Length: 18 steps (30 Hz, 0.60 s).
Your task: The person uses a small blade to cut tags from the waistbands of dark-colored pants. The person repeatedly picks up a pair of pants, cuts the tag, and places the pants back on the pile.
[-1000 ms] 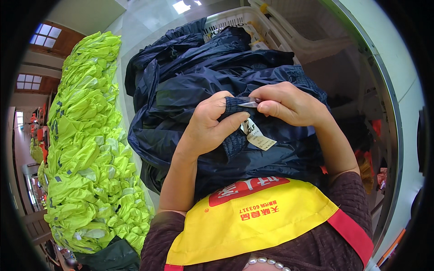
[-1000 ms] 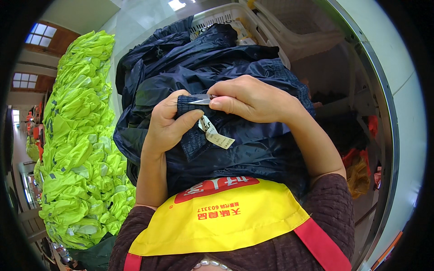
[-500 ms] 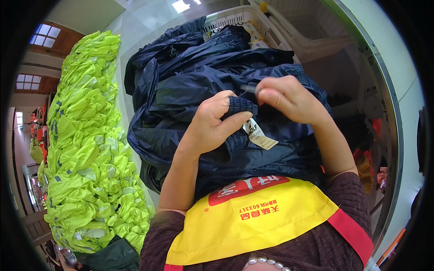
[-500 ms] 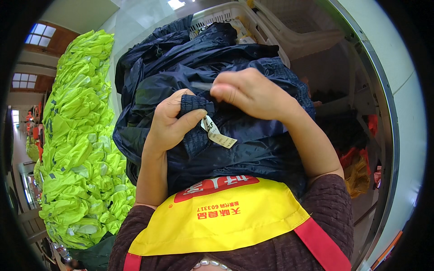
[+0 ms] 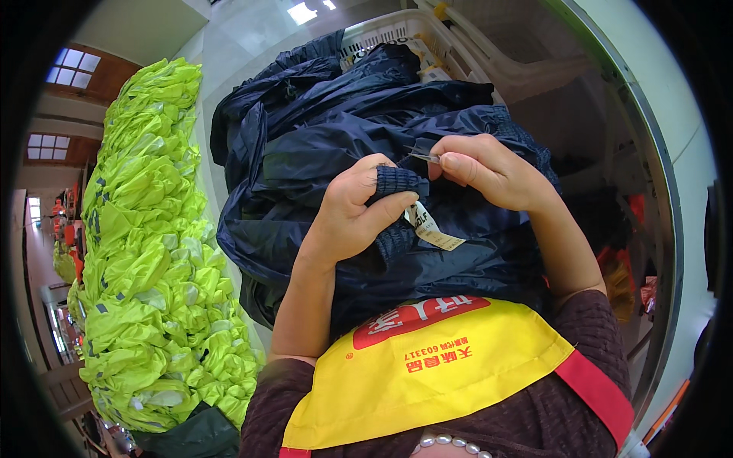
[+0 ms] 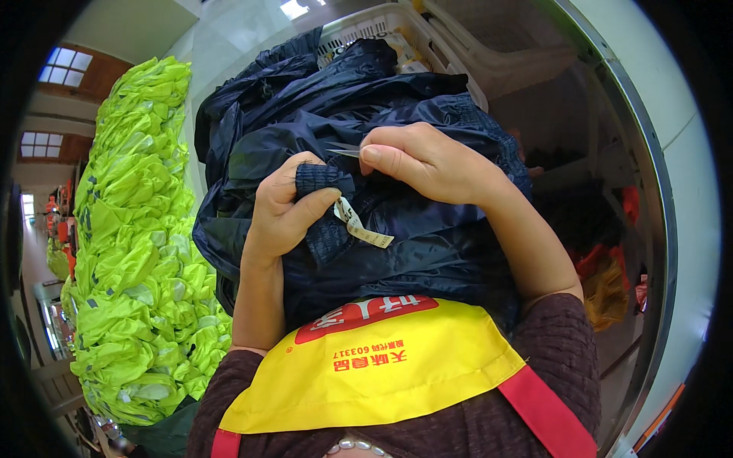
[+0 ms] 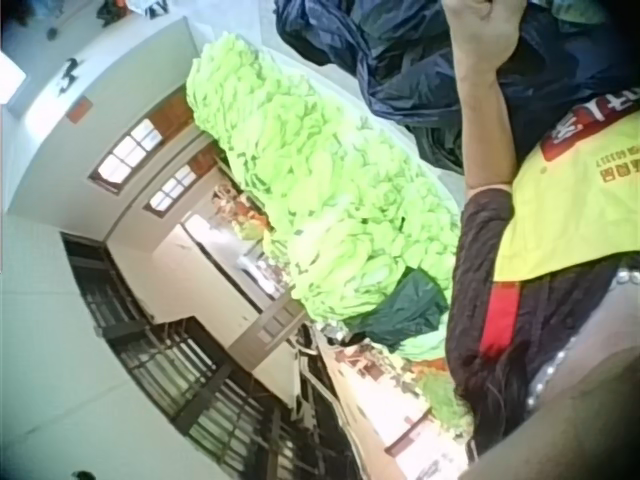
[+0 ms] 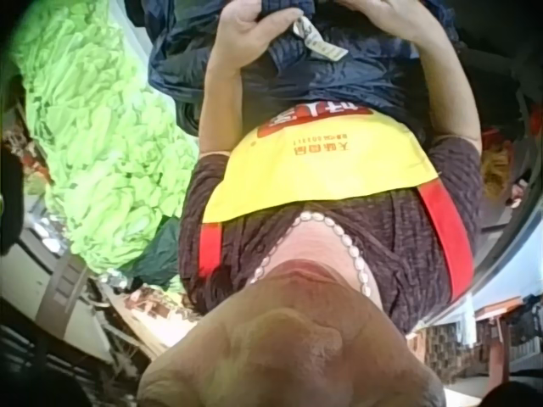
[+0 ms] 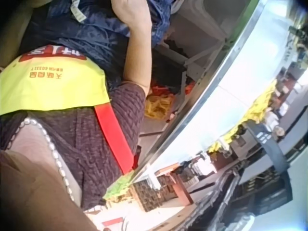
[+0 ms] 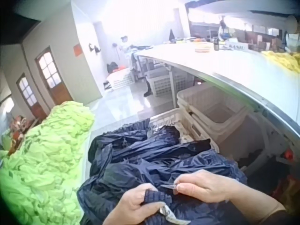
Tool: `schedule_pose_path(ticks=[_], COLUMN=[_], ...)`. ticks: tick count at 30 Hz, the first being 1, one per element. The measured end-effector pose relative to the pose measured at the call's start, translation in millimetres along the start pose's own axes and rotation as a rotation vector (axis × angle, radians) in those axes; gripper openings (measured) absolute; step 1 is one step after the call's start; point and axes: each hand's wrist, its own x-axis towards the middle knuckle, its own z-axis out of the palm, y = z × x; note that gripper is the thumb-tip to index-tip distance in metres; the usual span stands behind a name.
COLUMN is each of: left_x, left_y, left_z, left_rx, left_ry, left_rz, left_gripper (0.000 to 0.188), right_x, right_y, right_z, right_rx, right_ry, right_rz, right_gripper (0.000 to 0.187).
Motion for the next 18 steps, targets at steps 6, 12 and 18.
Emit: schedule_pose_path(ticks=[6, 12, 18], left_x=[2, 2, 2], left_y=[4, 5, 1], left_z=[0, 4, 4], left_rx=[0.02, 0.024, 0.024], left_ry=[-0.03, -0.073, -0.064], left_rz=[0.017, 0.012, 0.045], left_gripper=[0.01, 0.014, 0.014], right_x=[-4, 3, 0], right_y=[-7, -9, 3], right_z=[-3, 1, 6], right_rx=[0.057, 0.015, 0.097], right_ry=[-0.135, -0.151, 0.055], right_rz=[0.121, 0.046, 0.009], right_gripper=[0.043, 0.044, 0.039])
